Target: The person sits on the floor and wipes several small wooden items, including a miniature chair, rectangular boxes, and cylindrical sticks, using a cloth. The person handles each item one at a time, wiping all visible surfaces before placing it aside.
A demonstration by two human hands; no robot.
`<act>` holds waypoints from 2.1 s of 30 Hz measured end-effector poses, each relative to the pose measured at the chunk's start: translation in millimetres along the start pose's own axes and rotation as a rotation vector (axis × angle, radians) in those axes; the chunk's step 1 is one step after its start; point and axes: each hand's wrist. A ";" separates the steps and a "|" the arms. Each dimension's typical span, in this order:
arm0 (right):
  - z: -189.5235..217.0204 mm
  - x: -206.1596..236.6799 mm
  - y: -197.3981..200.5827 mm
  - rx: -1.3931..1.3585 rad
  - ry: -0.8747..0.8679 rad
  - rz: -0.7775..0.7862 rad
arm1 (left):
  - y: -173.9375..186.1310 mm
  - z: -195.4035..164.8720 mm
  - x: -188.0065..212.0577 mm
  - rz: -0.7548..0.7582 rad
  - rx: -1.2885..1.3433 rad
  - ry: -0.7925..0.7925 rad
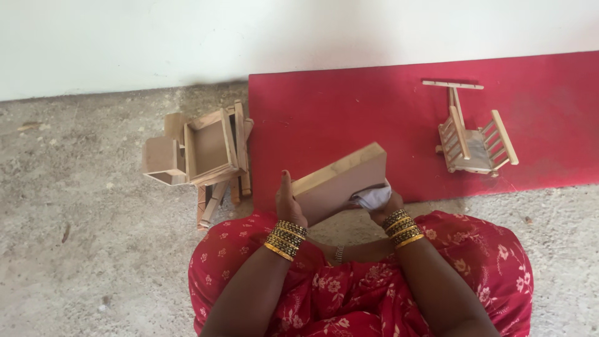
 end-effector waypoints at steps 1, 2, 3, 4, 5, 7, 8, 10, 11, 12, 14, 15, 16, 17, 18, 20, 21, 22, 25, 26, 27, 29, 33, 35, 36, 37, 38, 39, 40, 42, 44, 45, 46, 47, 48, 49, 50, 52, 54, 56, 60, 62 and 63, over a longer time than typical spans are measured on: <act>-3.3 4.1 -4.1 0.059 0.016 0.006 | -1.6 3.8 -1.4 -0.059 0.029 0.109; -8.2 9.4 -9.6 0.137 0.029 0.024 | -2.5 8.7 -2.8 -0.117 0.059 0.219; -15.5 15.8 -16.5 0.256 0.038 0.073 | -3.4 15.5 -4.3 -0.034 0.114 0.177; -23.6 22.4 -24.9 0.374 0.051 0.113 | -4.1 22.4 -6.0 0.050 0.167 0.133; -32.8 30.2 -33.0 0.509 0.064 0.171 | -3.4 26.6 -9.2 0.134 0.221 0.089; -52.1 44.7 -50.1 0.784 0.084 0.305 | 0.4 32.0 -15.7 0.070 0.230 0.148; -59.9 51.0 -57.0 0.905 0.107 0.369 | 2.6 33.6 -18.3 0.037 0.232 0.178; -67.9 58.4 -66.6 1.073 0.161 0.449 | 6.2 34.1 -22.9 0.074 0.238 0.142; -67.4 59.9 -68.3 1.139 0.181 0.473 | 7.3 33.3 -25.2 0.093 0.240 0.125; -63.3 59.6 -68.1 1.208 0.192 0.495 | 8.0 31.9 -27.3 0.086 0.252 0.151; -44.7 55.4 -61.7 1.359 0.212 0.545 | 8.3 28.1 -32.4 0.071 0.275 0.204; -32.4 52.5 -57.1 1.455 0.257 0.550 | 7.9 25.6 -35.7 0.030 0.279 0.134; -18.5 48.9 -52.2 1.549 0.311 0.532 | 7.8 23.7 -38.6 -0.012 0.281 0.064; -3.4 44.6 -48.1 1.665 0.426 0.423 | 8.2 22.5 -40.9 -0.053 0.284 -0.005; 10.6 42.3 -44.0 1.656 0.528 0.253 | 8.8 22.4 -42.4 -0.090 0.272 -0.016; 28.3 42.0 -42.6 1.472 0.684 -0.061 | 9.7 24.8 -43.4 -0.166 0.248 -0.033; 27.3 44.2 -48.1 1.108 0.665 -0.122 | 10.4 27.3 -42.5 -0.153 0.244 0.010; 24.4 48.1 -54.6 0.747 0.633 -0.178 | 10.5 30.7 -40.7 -0.139 0.241 0.053; -10.6 61.2 -89.0 1.323 1.123 -0.355 | 9.8 40.7 -32.4 -0.123 0.190 0.173; -27.0 65.4 -102.4 1.809 1.360 -0.402 | 10.3 42.7 -29.2 -0.124 0.165 0.211; -36.8 67.5 -109.8 2.311 1.568 -0.434 | 11.4 43.8 -26.0 -0.062 0.167 0.225; -40.5 63.4 -111.0 1.996 1.392 -0.309 | 14.8 42.9 -19.7 0.062 0.170 0.249; 3.9 28.8 -78.8 1.646 0.991 -0.581 | 12.5 40.1 -9.0 -0.135 0.049 0.292; 27.1 14.9 -59.4 1.536 0.951 -0.793 | 6.9 36.1 -6.7 -0.136 0.077 0.310; 28.9 13.9 -54.1 1.560 0.963 -0.828 | 4.3 33.9 -5.7 -0.138 0.075 0.325; 26.8 14.7 -52.8 1.606 0.976 -0.847 | 2.7 31.2 -4.8 -0.142 0.069 0.342; 18.1 20.3 -54.7 1.663 1.026 -0.858 | 1.8 29.4 -3.5 -0.151 0.063 0.364; 4.2 27.4 -61.8 1.789 1.004 -0.695 | 1.4 28.0 -2.9 -0.115 0.118 0.346; -12.7 38.5 -69.4 1.934 0.878 -0.395 | 1.9 26.4 -2.7 -0.081 0.173 0.328; -48.9 62.2 -90.1 1.988 1.067 -0.121 | 5.9 24.2 -2.9 0.008 0.193 0.310; -63.7 73.3 -105.4 1.823 1.450 -0.166 | 11.8 22.7 -4.2 0.121 0.117 0.305; -64.8 74.3 -110.4 1.747 1.514 -0.175 | 13.3 23.8 -5.0 0.119 0.107 0.316; -58.7 70.4 -110.9 1.672 1.573 -0.179 | 14.1 26.7 -4.9 0.114 0.101 0.329; -49.2 63.2 -108.5 1.527 1.493 -0.252 | 15.6 30.5 -3.9 0.102 0.096 0.347; -38.8 55.0 -102.4 1.387 1.407 -0.320 | 15.8 35.1 -2.9 0.032 0.071 0.325; -26.7 44.5 -92.0 1.249 1.322 -0.383 | 14.6 40.6 -2.7 -0.036 0.049 0.303; -13.4 31.7 -78.5 1.111 1.241 -0.444 | 13.1 44.8 -4.0 -0.097 0.029 0.277; 9.6 7.1 -42.4 0.828 1.081 -0.553 | 13.1 47.4 -10.7 -0.090 -0.030 0.293; 21.0 -17.2 -9.6 0.950 0.534 -0.751 | 15.6 49.1 -17.6 -0.032 -0.077 0.231; 15.4 -25.8 19.0 1.178 0.695 -0.654 | 19.3 48.7 -22.9 0.071 -0.103 0.095; 10.7 -24.8 37.1 0.921 0.624 -0.528 | 27.1 26.6 -23.4 0.292 -0.567 -0.508; 18.2 -21.2 36.5 0.724 0.602 -0.488 | 21.7 5.8 -22.1 0.456 -0.565 -0.601; 26.4 -17.4 35.1 0.606 0.584 -0.481 | 18.5 -3.6 -19.1 0.441 -0.451 -0.310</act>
Point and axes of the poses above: each hand's wrist, its own x-axis away from the middle knuckle, its own y-axis out of the back of the hand, z = x × y, and after that the axes turned 5 degrees about -z, right-handed
